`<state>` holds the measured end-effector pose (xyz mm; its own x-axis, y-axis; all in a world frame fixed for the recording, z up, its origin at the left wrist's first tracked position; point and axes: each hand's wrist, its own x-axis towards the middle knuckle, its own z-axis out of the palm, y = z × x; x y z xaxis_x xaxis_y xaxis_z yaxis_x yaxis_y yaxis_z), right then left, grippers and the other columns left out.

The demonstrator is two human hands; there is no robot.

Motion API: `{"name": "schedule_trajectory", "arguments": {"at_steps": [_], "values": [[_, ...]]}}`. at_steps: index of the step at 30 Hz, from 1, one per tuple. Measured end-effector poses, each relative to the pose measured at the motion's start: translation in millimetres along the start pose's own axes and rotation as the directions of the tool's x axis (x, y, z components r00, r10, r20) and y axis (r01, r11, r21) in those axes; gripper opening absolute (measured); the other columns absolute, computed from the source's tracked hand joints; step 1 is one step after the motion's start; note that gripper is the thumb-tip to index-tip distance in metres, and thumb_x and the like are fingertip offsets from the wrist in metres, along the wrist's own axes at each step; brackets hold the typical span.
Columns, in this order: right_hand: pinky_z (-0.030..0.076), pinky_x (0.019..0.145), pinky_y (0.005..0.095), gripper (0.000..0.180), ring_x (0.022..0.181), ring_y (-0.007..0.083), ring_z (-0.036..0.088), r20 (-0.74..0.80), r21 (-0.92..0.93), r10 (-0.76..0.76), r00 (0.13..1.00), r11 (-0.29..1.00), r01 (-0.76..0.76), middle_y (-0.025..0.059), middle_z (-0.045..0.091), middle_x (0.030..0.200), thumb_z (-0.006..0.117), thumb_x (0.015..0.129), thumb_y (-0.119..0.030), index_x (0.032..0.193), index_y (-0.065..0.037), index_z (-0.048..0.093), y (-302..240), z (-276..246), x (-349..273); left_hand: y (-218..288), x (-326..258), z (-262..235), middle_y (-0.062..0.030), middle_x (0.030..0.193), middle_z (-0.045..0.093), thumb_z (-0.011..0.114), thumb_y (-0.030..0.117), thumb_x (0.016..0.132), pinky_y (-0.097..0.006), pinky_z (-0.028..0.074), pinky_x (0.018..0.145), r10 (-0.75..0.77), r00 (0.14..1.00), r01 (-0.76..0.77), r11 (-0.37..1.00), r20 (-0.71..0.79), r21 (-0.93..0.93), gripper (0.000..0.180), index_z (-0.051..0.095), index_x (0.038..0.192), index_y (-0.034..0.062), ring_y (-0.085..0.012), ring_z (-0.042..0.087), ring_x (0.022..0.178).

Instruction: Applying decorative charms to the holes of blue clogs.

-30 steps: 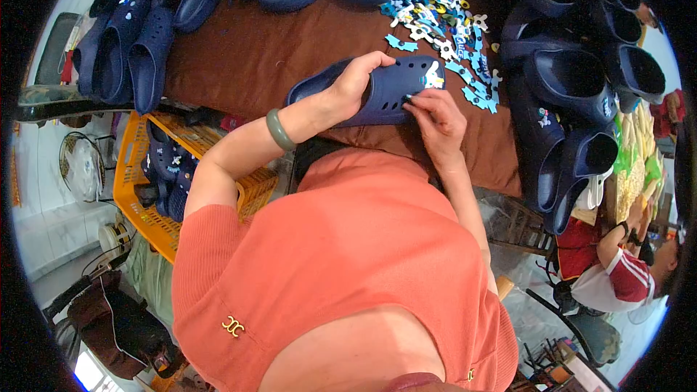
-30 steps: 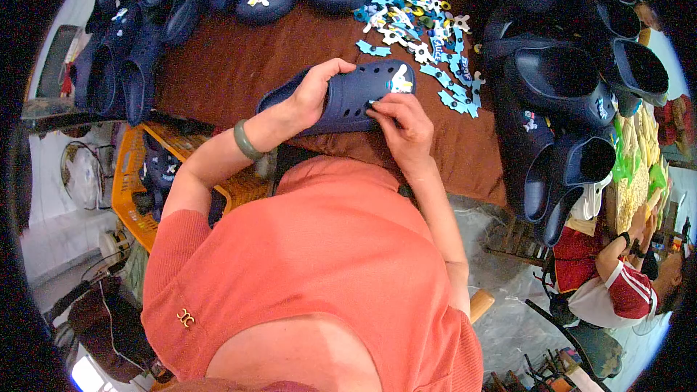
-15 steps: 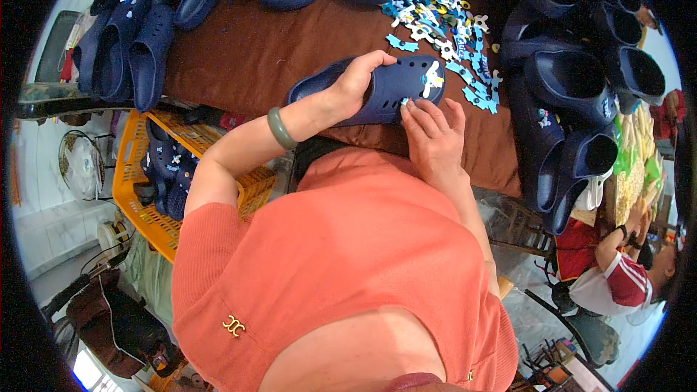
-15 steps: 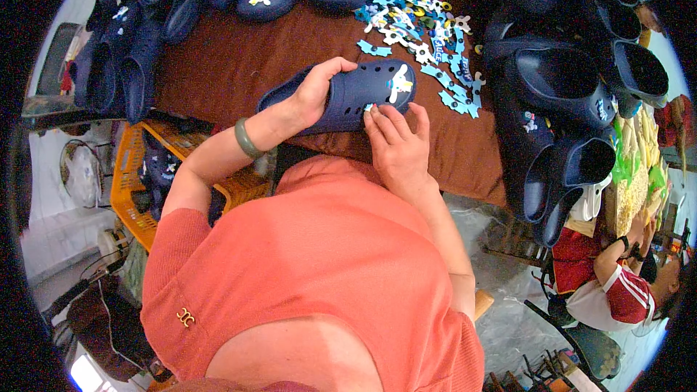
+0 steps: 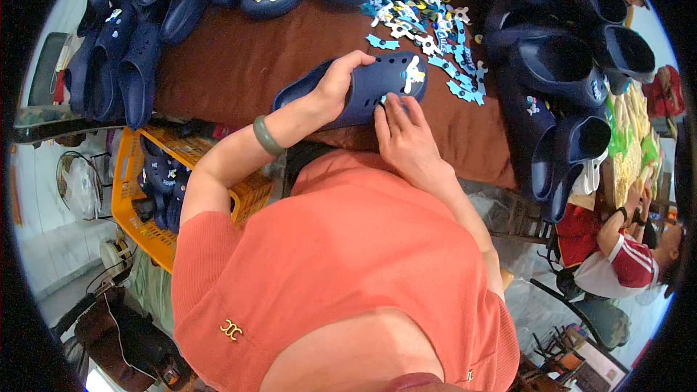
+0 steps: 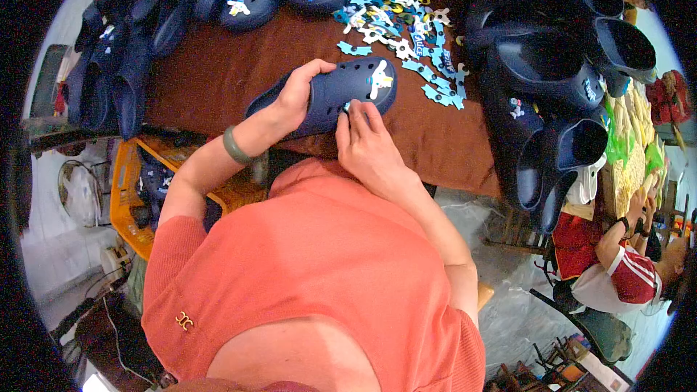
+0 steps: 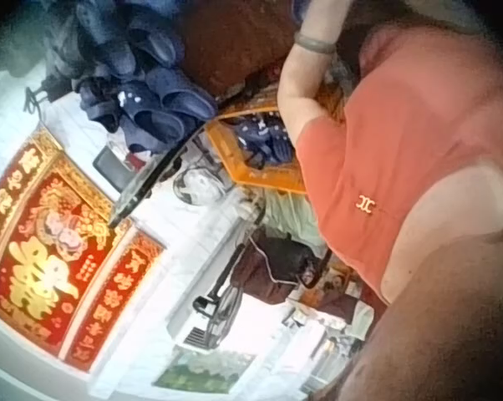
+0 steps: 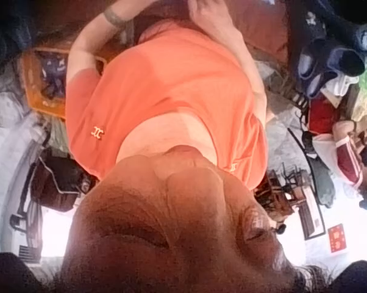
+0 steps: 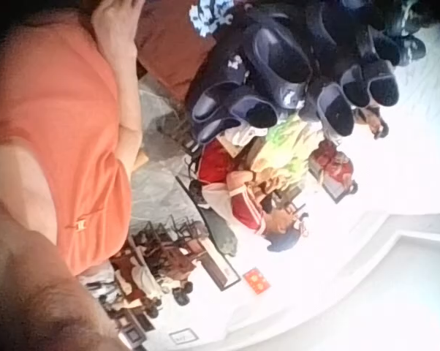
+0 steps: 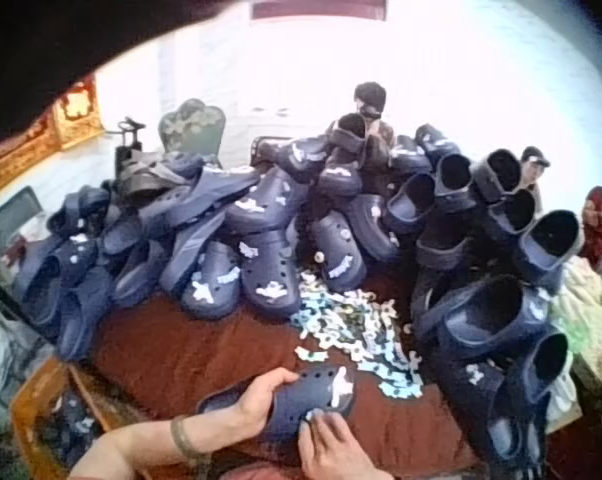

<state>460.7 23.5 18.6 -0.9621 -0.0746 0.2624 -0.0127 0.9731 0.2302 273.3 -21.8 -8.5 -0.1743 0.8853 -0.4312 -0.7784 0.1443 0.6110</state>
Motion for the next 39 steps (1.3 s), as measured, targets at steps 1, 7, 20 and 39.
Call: {"name": "schedule_trajectory", "arguments": {"at_steps": [1,7,20,39], "values": [[0.033,0.105,0.0481,0.045,0.111,0.0409,0.056,0.005,-0.04,-0.039,0.999,0.998,0.039,0.0348,0.06,0.104,0.054,0.073,-0.008,0.108,0.019,0.051,0.9,-4.0,3.0,0.2,0.1,0.4,-0.0144,0.094,0.068,0.048,0.027,0.088,-0.035,0.053,0.079,0.008,1.0,-0.008,1.0,-0.009,0.005,0.035,0.061,0.102,-0.001,-0.0241,0.067,0.081],[0.036,0.103,0.0447,0.039,0.106,0.0357,0.059,0.042,-0.137,-0.033,0.999,0.99,0.038,0.0337,0.061,0.105,0.055,0.071,-0.007,0.104,0.014,0.055,-3.8,-1.1,9.8,-1.1,3.5,-4.3,-0.0151,0.094,0.068,0.048,0.028,0.088,-0.035,0.052,0.079,0.019,1.0,-0.02,1.0,0.012,0.016,0.035,0.062,0.102,-0.0005,-0.0242,0.066,0.08],[0.038,0.099,0.0477,0.036,0.108,0.035,0.058,-0.254,0.047,0.115,0.96,0.993,-0.106,0.0262,0.064,0.1,0.055,0.075,-0.011,0.106,0.009,0.056,-7.1,17.7,-1.9,-7.2,-38.9,-9.2,-0.003,0.094,0.064,0.059,0.013,0.084,-0.027,0.047,0.077,0.213,0.954,-0.298,0.655,0.209,0.694,0.025,0.064,0.104,-0.0013,-0.0092,0.056,0.089],[0.027,0.101,0.0514,0.032,0.107,0.0223,0.05,-0.345,0.217,0.425,0.837,0.904,-0.369,0.0004,0.058,0.108,0.068,0.074,-0.008,0.106,-0.011,0.066,20.7,35.5,-13.1,-34.8,-13.0,7.5,-0.0002,0.108,0.062,0.053,0.011,0.091,-0.027,0.045,0.088,0.274,0.935,-0.352,0.807,0.227,0.474,0.025,0.061,0.114,0.0035,-0.0092,0.055,0.098]]}}
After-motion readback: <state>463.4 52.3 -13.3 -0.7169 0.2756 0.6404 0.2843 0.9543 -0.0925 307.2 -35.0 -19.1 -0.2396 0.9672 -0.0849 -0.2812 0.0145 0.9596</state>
